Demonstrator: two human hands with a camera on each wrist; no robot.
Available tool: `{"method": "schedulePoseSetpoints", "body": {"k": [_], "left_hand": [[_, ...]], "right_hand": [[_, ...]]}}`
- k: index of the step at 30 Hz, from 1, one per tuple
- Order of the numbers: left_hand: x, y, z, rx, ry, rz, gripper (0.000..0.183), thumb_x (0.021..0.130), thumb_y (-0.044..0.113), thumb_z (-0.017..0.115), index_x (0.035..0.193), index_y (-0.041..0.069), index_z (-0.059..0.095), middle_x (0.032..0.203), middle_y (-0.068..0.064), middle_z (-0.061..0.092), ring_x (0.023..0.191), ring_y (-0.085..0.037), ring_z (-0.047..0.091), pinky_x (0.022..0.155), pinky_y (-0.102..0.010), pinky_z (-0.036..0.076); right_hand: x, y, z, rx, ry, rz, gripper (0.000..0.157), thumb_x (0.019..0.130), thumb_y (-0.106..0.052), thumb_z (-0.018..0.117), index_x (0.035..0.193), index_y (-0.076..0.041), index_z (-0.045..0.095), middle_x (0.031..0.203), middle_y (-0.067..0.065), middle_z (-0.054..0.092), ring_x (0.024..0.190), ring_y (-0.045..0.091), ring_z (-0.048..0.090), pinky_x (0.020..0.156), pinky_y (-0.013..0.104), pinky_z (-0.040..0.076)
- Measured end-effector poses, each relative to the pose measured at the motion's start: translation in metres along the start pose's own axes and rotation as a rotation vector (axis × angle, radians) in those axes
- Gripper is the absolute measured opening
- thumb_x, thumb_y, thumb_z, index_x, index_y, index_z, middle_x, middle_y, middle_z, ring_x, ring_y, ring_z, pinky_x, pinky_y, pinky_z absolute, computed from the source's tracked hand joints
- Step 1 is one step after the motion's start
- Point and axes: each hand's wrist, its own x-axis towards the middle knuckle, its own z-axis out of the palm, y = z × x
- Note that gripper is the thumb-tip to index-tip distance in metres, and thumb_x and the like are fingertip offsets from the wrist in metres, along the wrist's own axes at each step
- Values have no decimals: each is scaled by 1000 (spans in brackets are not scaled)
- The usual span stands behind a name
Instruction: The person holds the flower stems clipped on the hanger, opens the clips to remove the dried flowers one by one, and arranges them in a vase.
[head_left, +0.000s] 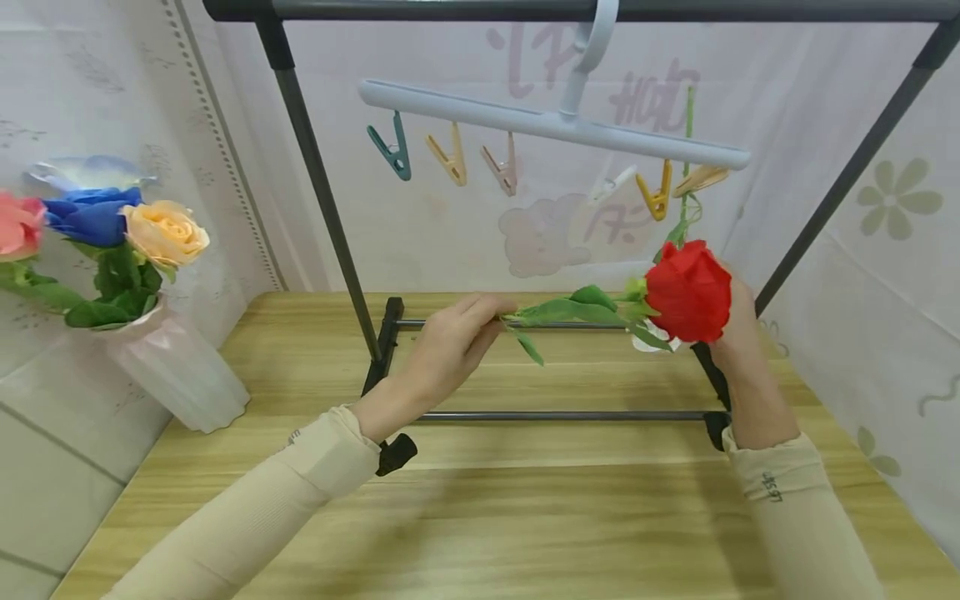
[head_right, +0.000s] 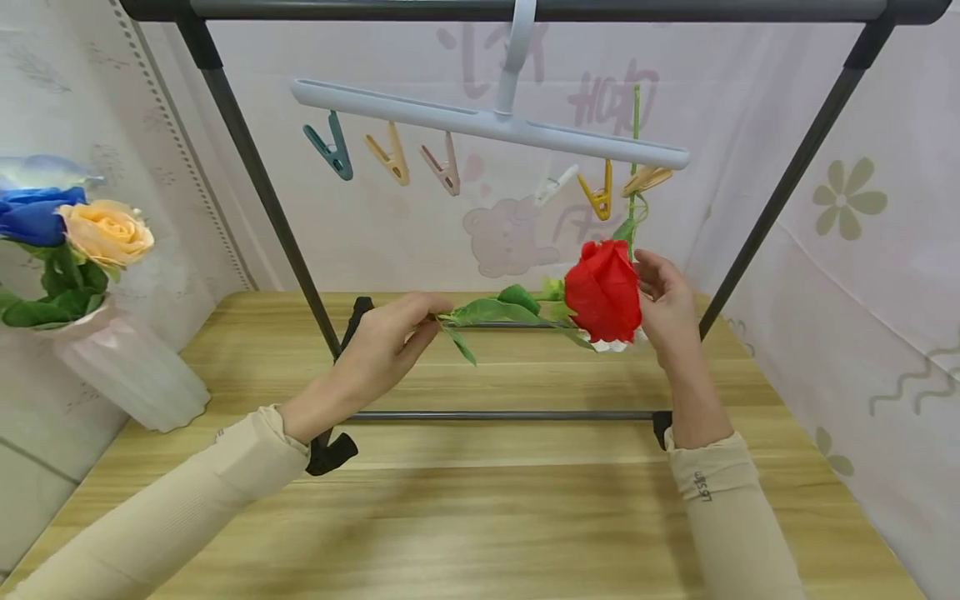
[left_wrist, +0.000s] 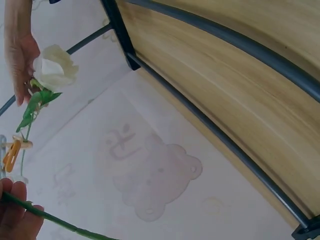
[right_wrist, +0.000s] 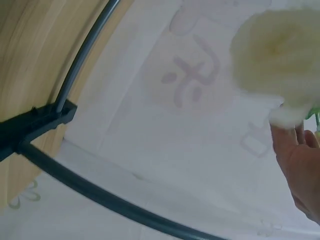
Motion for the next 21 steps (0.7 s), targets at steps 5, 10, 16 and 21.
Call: {"method": "schedulePoseSetpoints", "body": {"k": [5,10,16,21], "left_hand": [[-7,-1,-10,-48,38,-78,22,86,-5,62,108,1,61,101,-10,67,82,-16,65,70,-24,53],[-15,-4,-22,-111,99,-154,21,85,-9,60,106,-3,61,97,-14,68,85,-21,69,72,-23,55],[-23,-8,-43,-138,202,-217,19,83,-14,61,101,-8,60,91,-18,69,79,-26,69,67,-19,54],[-31,-15,-72,-123,295,-304,15,82,-14,60,97,-11,58,89,-21,68,76,-11,67,66,-12,52]], "right_hand": [[7,3,6,-310,33,73,30,83,0,67,103,-22,62,92,-10,62,83,6,54,66,12,48],[12,6,14,-152,-56,166,20,89,-6,63,107,-14,60,90,-4,62,79,6,59,69,15,52],[13,9,23,-83,-81,208,13,88,-7,63,100,-12,64,86,-1,60,77,7,63,68,20,54],[12,10,27,-74,-79,220,9,87,-8,65,95,-13,67,84,-2,61,72,8,64,62,20,54]]}}
